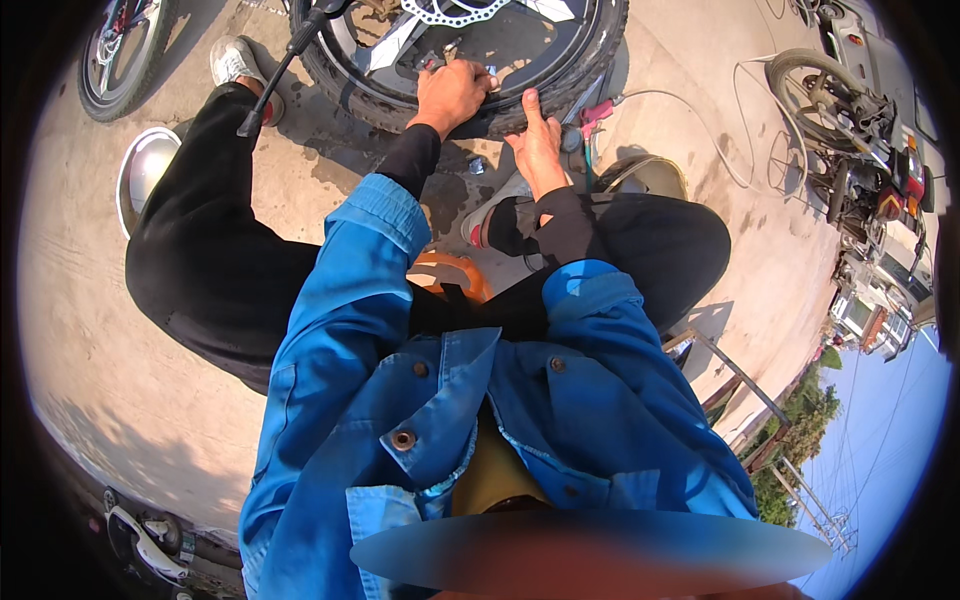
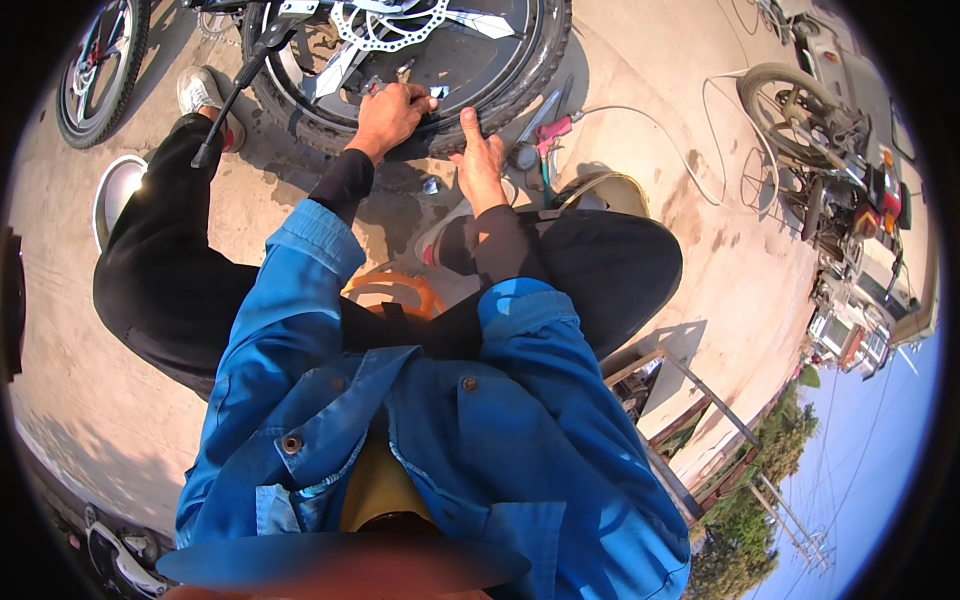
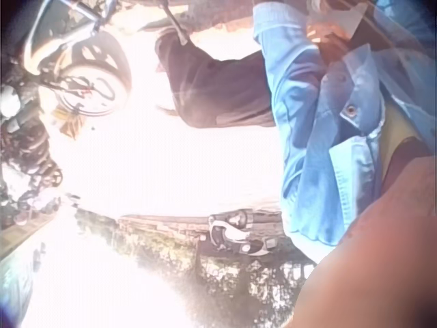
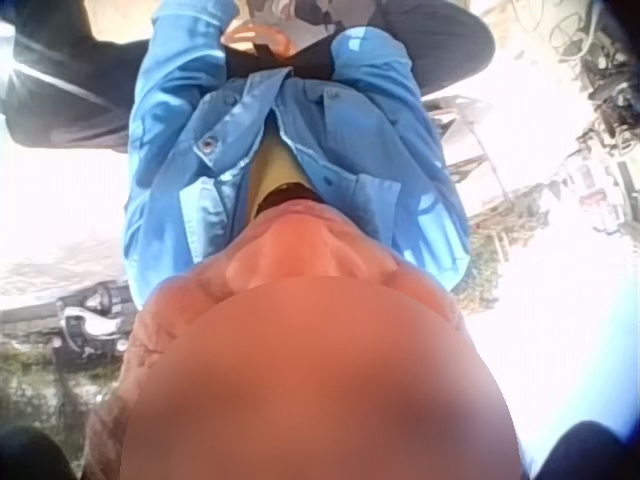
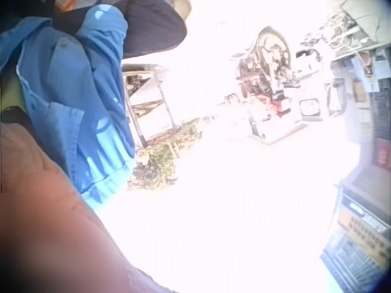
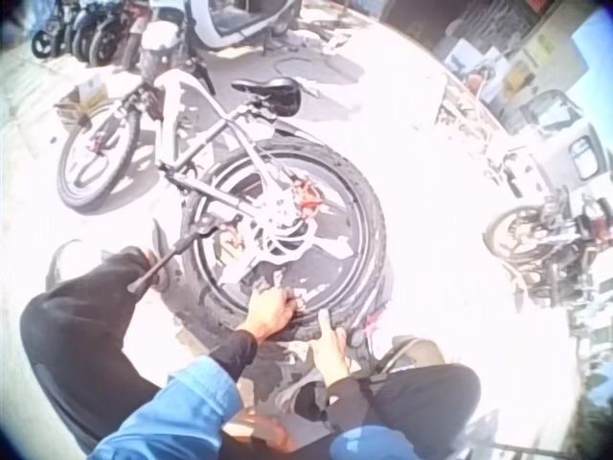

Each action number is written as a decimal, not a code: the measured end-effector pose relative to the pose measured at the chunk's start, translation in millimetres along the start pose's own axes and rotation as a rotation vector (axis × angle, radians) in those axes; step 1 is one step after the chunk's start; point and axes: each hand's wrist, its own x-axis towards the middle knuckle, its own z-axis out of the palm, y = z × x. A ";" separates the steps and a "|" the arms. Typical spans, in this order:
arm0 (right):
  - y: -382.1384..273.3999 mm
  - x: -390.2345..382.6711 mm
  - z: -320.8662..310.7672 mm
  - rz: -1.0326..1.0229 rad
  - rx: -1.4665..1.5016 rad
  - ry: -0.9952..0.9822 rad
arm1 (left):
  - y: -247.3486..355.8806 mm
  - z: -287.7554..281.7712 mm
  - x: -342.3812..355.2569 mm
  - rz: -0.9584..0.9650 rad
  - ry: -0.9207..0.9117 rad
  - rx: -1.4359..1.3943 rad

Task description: The person soaks a bicycle inner tube in a metal bowl of water to locate leaks, then installs the tube into the tire and rim, and secures the valve stem with a zip tie.

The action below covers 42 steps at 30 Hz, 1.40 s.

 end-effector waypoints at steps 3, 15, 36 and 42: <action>5.8 -8.9 6.1 0.052 -0.013 0.078 | -2.1 -5.1 -4.3 0.039 -0.007 0.037; 16.5 -0.7 2.0 0.031 -0.005 -0.104 | -16.6 -7.7 -6.6 0.150 -0.044 0.065; -8.5 22.7 0.2 -0.069 0.171 0.090 | -15.2 -22.6 -15.5 0.133 0.178 -0.252; -2.2 18.4 1.9 -0.113 0.284 -0.060 | -18.7 -18.5 -16.2 0.197 0.116 -0.197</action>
